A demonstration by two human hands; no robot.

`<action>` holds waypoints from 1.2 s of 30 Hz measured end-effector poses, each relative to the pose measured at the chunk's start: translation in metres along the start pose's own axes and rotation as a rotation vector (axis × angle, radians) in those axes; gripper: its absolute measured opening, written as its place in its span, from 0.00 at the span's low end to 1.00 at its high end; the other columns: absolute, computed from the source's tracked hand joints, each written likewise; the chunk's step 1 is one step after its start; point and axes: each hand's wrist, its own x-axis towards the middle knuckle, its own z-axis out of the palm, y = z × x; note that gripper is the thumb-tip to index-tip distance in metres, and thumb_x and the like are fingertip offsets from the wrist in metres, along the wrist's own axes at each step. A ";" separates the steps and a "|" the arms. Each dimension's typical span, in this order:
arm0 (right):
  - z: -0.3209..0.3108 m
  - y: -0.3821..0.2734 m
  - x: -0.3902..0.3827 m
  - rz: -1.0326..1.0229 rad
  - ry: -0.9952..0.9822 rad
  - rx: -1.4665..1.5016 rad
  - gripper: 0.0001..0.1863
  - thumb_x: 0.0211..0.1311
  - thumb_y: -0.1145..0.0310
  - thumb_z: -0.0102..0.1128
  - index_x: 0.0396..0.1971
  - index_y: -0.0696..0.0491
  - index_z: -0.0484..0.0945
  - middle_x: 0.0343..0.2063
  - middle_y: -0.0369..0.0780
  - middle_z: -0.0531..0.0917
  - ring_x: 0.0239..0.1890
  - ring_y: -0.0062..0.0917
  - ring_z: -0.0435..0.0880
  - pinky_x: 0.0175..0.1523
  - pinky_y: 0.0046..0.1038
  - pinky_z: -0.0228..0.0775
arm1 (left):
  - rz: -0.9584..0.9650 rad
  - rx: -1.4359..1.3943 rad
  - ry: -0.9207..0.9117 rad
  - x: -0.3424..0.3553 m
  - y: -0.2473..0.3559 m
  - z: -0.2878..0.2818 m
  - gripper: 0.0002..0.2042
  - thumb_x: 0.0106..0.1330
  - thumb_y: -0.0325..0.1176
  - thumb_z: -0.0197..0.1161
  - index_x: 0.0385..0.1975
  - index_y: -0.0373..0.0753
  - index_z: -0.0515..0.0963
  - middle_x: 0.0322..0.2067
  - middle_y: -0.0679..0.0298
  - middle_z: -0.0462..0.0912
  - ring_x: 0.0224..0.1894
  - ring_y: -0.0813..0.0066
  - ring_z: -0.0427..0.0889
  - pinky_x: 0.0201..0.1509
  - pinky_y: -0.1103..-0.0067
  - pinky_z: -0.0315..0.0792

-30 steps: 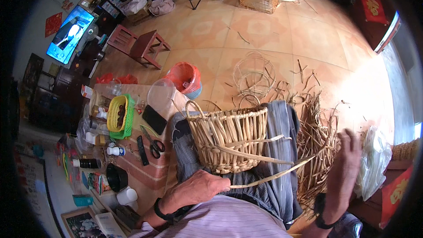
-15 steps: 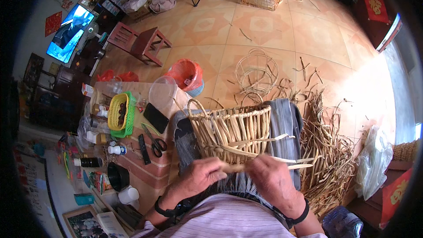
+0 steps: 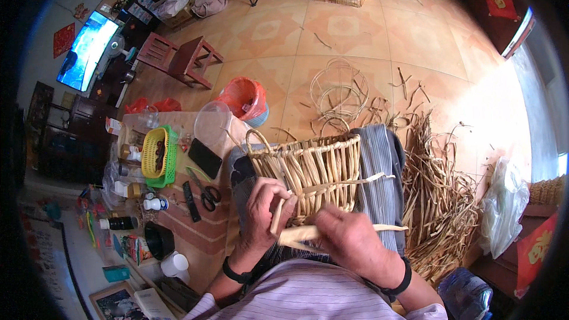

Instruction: Weaving a basket using straw or thin wood strips by hand.

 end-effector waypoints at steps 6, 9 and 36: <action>-0.002 0.009 0.017 0.084 0.156 0.075 0.13 0.63 0.70 0.69 0.46 0.56 0.80 0.33 0.47 0.82 0.32 0.44 0.85 0.33 0.40 0.76 | -0.381 -0.224 -0.056 -0.002 0.011 -0.004 0.09 0.68 0.27 0.67 0.44 0.35 0.76 0.34 0.58 0.74 0.33 0.72 0.77 0.40 0.75 0.73; -0.002 0.009 0.015 0.056 0.140 -0.020 0.14 0.65 0.69 0.68 0.48 0.56 0.80 0.31 0.48 0.83 0.32 0.44 0.86 0.33 0.39 0.76 | -0.427 -0.198 -0.071 0.003 0.017 -0.005 0.11 0.66 0.26 0.67 0.47 0.35 0.76 0.35 0.58 0.75 0.33 0.70 0.78 0.40 0.74 0.74; 0.021 0.011 0.039 0.024 0.221 -0.299 0.16 0.50 0.78 0.66 0.41 0.53 0.80 0.27 0.45 0.82 0.28 0.45 0.84 0.31 0.43 0.74 | -0.412 -0.232 -0.059 0.010 0.012 -0.003 0.30 0.66 0.24 0.65 0.67 0.37 0.60 0.47 0.49 0.86 0.44 0.59 0.87 0.47 0.70 0.77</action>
